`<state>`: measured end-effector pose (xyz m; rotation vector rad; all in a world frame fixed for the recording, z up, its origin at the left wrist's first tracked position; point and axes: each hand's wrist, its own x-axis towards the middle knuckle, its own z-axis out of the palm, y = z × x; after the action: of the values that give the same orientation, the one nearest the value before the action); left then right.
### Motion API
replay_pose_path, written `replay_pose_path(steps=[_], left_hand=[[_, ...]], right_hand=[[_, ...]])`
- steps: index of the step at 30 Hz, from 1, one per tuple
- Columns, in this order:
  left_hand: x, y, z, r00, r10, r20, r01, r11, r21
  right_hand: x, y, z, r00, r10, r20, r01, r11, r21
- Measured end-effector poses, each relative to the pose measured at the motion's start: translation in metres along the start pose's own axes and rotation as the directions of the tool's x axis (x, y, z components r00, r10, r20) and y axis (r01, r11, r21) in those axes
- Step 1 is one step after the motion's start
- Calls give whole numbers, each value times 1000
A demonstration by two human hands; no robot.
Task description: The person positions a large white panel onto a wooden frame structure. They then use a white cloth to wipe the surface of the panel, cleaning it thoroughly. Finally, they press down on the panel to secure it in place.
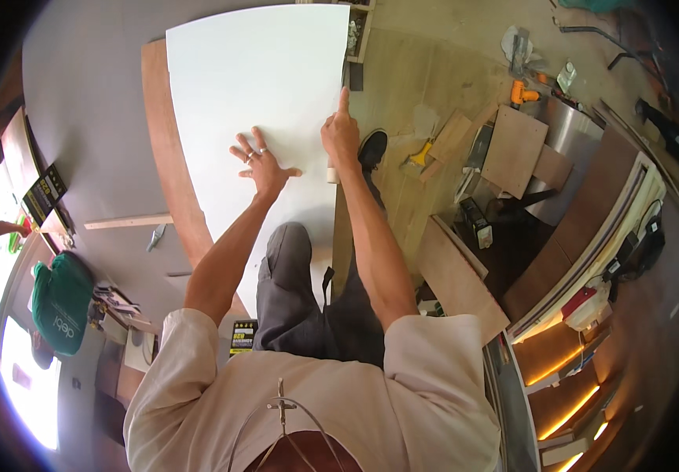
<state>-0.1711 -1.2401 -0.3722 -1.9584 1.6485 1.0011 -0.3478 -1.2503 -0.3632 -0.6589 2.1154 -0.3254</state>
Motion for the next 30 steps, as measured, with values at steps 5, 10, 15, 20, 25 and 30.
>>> replay_pose_path(steps=[5,10,15,20,25,30], left_hand=[[5,5,-3,1000,-6,-17,6,1000,17],[-1,2,0,1000,27,2,-27,999,19],[3,-2,0,1000,11,-23,-10,1000,21],[-2,0,-2,999,39,-2,-39,999,-13],[-1,0,-4,1000,-2,-3,2,999,33],[0,9,-2,999,43,1,-43,998,38]], right_hand=[[16,5,-14,994,-103,37,104,994,-27],[17,23,6,997,-75,-10,74,993,-92],[-6,-1,-11,997,-63,45,64,998,-14],[9,34,8,996,-83,23,85,991,-106],[-12,0,-2,999,-15,34,17,998,-67],[30,53,3,998,-29,51,19,985,170]])
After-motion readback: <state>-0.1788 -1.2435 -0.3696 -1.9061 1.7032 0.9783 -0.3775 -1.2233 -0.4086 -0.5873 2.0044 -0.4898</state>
